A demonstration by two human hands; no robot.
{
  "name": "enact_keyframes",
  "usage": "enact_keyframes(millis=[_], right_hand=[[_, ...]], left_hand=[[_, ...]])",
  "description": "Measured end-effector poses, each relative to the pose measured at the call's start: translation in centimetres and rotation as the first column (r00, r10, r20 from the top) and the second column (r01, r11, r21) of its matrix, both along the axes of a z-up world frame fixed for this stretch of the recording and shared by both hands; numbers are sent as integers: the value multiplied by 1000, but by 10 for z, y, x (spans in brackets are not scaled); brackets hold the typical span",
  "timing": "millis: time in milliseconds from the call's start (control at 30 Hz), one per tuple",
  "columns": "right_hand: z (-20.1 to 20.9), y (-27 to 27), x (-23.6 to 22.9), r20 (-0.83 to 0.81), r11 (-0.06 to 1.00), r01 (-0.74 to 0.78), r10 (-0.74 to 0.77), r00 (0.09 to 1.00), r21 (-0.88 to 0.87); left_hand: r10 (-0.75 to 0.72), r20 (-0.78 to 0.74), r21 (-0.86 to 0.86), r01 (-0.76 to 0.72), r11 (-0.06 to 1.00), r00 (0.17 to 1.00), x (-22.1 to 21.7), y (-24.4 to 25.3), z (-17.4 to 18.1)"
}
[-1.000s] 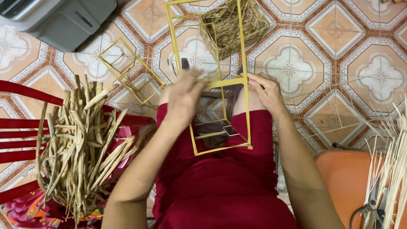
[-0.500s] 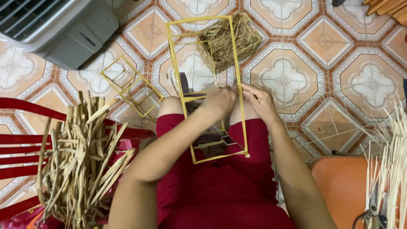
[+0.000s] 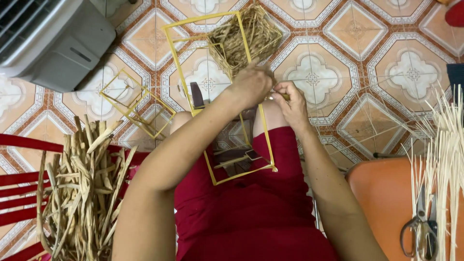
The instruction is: Assembling a small rectangular wooden frame using tape, sticks, and scissors.
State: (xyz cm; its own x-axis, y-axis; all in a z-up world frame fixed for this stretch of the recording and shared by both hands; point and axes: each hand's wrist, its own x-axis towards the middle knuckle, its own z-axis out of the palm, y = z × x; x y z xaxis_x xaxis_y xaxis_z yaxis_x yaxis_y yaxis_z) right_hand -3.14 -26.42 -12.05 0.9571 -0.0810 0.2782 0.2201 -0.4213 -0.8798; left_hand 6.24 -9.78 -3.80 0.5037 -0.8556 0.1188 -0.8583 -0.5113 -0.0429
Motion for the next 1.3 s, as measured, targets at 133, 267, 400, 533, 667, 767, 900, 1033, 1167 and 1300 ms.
enact_keyframes(millis=[133, 267, 400, 533, 667, 767, 900, 1033, 1167, 1300], right_hand=[[-1, -3, -7, -7, 999, 48, -47, 999, 19], [7, -1, -12, 29, 992, 59, -56, 998, -115], [40, -7, -39, 104, 914, 94, -58, 993, -395], [74, -59, -119, 2, 944, 165, -171, 985, -287], [68, -131, -235, -240, 887, 395, -448, 861, -238], [61, -160, -339, -289, 703, 609, -709, 643, -369], [46, -164, -434, -232, 425, 660, -902, 363, -620], [7, -155, -472, -287, 376, 579, -927, 243, -723], [-8, -163, -467, -76, 237, 411, -925, 371, -880], [-30, -207, -487, -327, 421, 466, -905, 271, -778]], left_hand=[[36, -288, 339, 67, 938, 957, 9, -21, 18], [140, -336, 497, 49, 866, 931, 14, -34, 26], [196, -366, 511, 20, 859, 910, 20, -30, 25], [135, -376, 522, 90, 848, 917, 26, -26, 19], [145, -436, 515, 114, 850, 888, 41, -22, 17], [148, -475, 524, 143, 840, 867, 39, -25, 18], [193, -458, 579, 127, 805, 868, 36, -32, 30], [229, -494, 550, 98, 829, 839, 36, -32, 17], [176, -469, 514, 106, 851, 865, 42, -31, 18], [147, -501, 448, 111, 887, 853, 43, -30, 15]])
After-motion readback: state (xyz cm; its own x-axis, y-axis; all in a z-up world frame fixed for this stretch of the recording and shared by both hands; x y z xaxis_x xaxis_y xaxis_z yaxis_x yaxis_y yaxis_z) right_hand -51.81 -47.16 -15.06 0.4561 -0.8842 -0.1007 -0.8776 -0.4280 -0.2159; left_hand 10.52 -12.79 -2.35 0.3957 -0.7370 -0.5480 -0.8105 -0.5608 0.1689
